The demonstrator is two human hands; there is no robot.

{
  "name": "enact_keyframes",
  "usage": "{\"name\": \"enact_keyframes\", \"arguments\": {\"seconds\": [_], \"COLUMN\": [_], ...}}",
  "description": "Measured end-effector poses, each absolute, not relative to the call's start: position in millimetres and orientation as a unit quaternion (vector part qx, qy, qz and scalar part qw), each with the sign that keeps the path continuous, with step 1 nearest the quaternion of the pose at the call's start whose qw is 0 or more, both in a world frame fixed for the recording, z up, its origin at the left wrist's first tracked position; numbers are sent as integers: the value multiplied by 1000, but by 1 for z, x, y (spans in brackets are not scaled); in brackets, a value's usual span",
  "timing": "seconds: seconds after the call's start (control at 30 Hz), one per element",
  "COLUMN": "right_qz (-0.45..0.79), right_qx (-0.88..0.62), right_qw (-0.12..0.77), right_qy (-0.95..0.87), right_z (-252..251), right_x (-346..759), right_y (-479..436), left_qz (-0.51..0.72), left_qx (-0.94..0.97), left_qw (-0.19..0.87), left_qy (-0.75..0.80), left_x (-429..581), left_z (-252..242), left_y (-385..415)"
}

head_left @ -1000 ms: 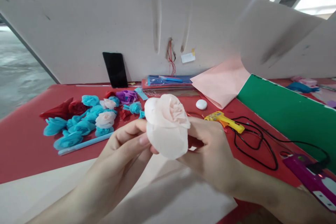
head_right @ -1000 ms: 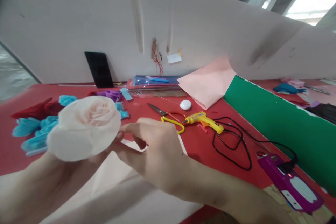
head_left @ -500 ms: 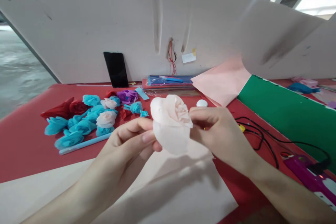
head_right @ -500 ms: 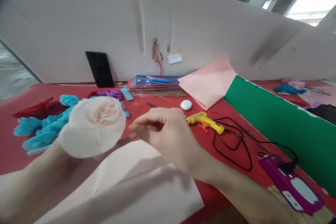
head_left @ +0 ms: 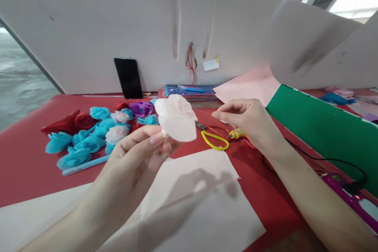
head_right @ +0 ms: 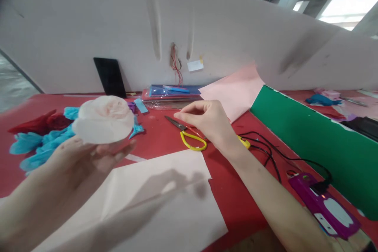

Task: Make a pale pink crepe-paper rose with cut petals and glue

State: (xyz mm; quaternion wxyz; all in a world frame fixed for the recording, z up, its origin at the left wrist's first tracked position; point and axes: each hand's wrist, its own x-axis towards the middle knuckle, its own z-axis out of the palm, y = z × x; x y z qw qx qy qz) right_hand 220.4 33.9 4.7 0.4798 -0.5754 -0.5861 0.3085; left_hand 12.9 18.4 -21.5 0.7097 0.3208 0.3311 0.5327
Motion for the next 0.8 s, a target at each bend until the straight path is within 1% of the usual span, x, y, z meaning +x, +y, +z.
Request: {"name": "enact_keyframes", "arguments": {"seconds": [0.13, 0.27, 0.5, 0.6, 0.8], "right_qz": [296, 324, 442, 481, 497], "right_qx": [-580, -579, -554, -532, -476], "right_qw": [494, 492, 477, 496, 556], "right_qy": [-576, -563, -520, -491, -467], "right_z": [2, 0, -1, -3, -8], "right_x": [232, 238, 238, 240, 248], "right_y": [43, 48, 51, 54, 59], "left_qz": [525, 525, 522, 525, 535], "left_qx": [367, 379, 374, 364, 318], "left_qw": [703, 695, 673, 669, 667], "left_qy": [309, 313, 366, 379, 410], "left_x": [9, 6, 5, 4, 5], "left_z": [-28, -30, -23, -19, -14], "left_y": [20, 20, 18, 17, 18]}}
